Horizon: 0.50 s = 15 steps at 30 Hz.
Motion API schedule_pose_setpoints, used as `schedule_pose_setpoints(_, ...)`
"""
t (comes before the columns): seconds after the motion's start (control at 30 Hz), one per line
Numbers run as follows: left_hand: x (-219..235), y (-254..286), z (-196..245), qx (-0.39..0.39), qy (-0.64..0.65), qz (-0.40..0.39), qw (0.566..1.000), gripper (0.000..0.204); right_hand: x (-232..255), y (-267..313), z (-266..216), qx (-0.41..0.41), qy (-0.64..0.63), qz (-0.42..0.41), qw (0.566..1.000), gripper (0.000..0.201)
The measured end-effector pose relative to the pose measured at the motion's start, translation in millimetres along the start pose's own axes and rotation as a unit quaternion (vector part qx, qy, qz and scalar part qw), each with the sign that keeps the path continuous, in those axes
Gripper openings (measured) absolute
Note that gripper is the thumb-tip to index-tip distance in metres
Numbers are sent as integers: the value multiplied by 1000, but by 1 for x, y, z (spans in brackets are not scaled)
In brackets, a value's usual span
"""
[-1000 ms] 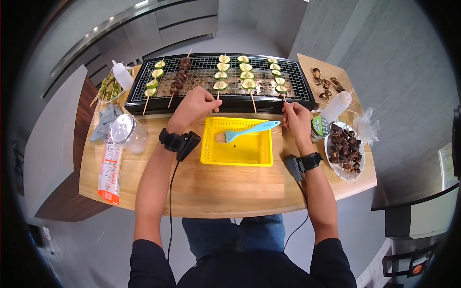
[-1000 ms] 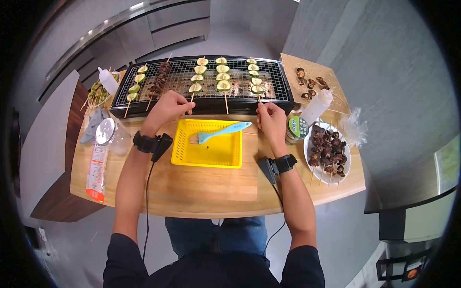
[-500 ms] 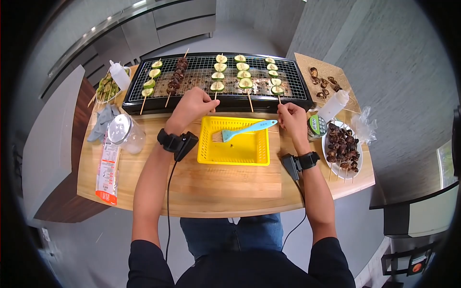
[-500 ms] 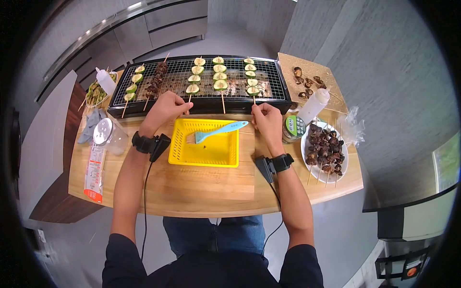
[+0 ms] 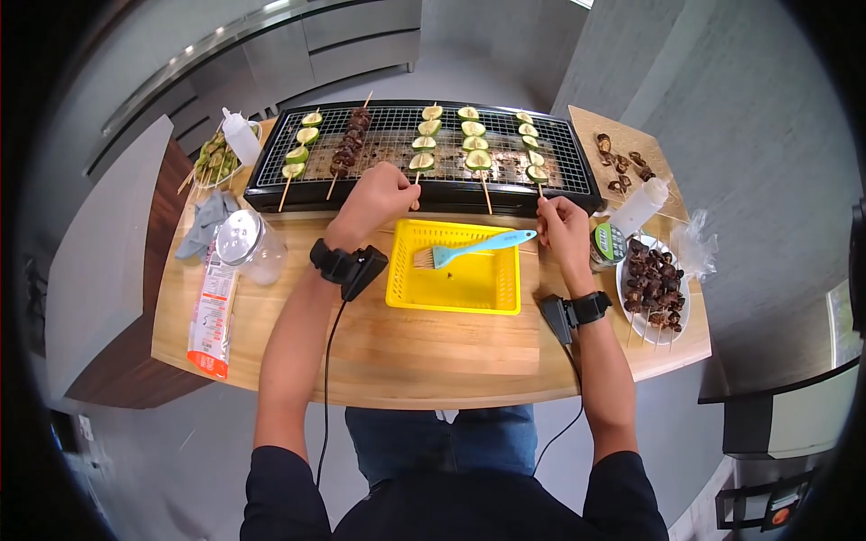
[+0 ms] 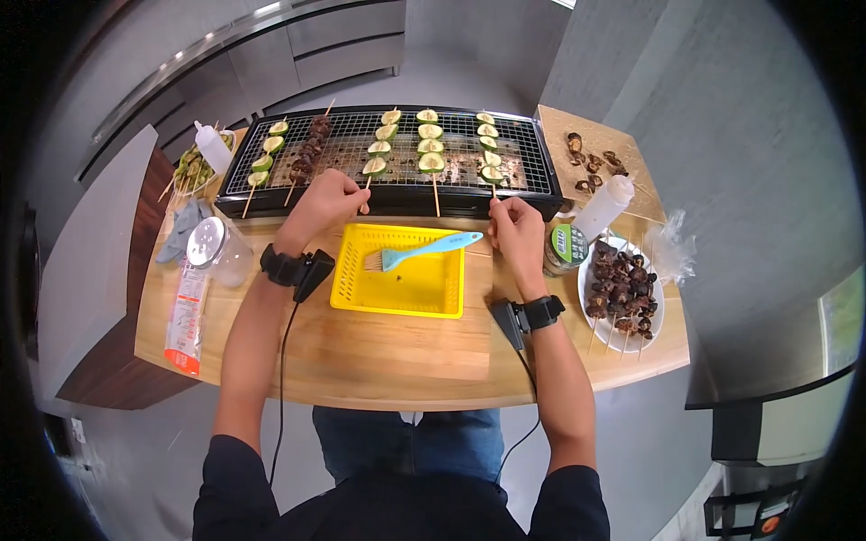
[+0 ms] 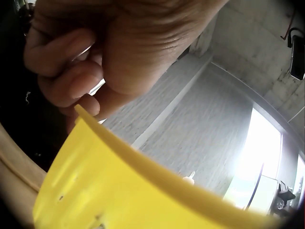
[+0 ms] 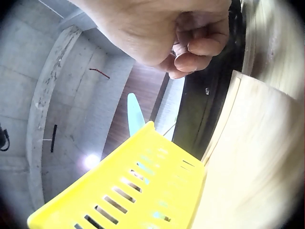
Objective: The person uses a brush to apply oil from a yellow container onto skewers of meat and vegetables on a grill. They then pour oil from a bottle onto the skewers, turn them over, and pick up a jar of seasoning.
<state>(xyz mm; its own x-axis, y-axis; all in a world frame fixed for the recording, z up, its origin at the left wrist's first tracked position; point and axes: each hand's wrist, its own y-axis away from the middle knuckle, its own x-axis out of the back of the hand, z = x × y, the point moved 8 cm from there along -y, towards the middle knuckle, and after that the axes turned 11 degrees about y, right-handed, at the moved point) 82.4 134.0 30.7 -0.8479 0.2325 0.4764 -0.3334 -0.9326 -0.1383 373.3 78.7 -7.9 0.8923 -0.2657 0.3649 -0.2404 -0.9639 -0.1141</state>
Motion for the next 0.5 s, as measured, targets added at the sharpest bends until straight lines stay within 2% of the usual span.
schedule_pose_setpoints(0.17, 2, 1, 2, -17, 11, -6, 1000, 37, -1, 0, -1, -1, -22, -4, 1000, 28)
schedule_pose_setpoints(0.47, 1, 2, 7, -15, -54, 7, 998, 37, -4, 1, -2, -11, 1, -19, 1000, 29)
schedule_pose_setpoints(0.5, 2, 5, 8, 1, -11, 6, 1000, 37, -4, 1, -2, -12, 4, -16, 1000, 29)
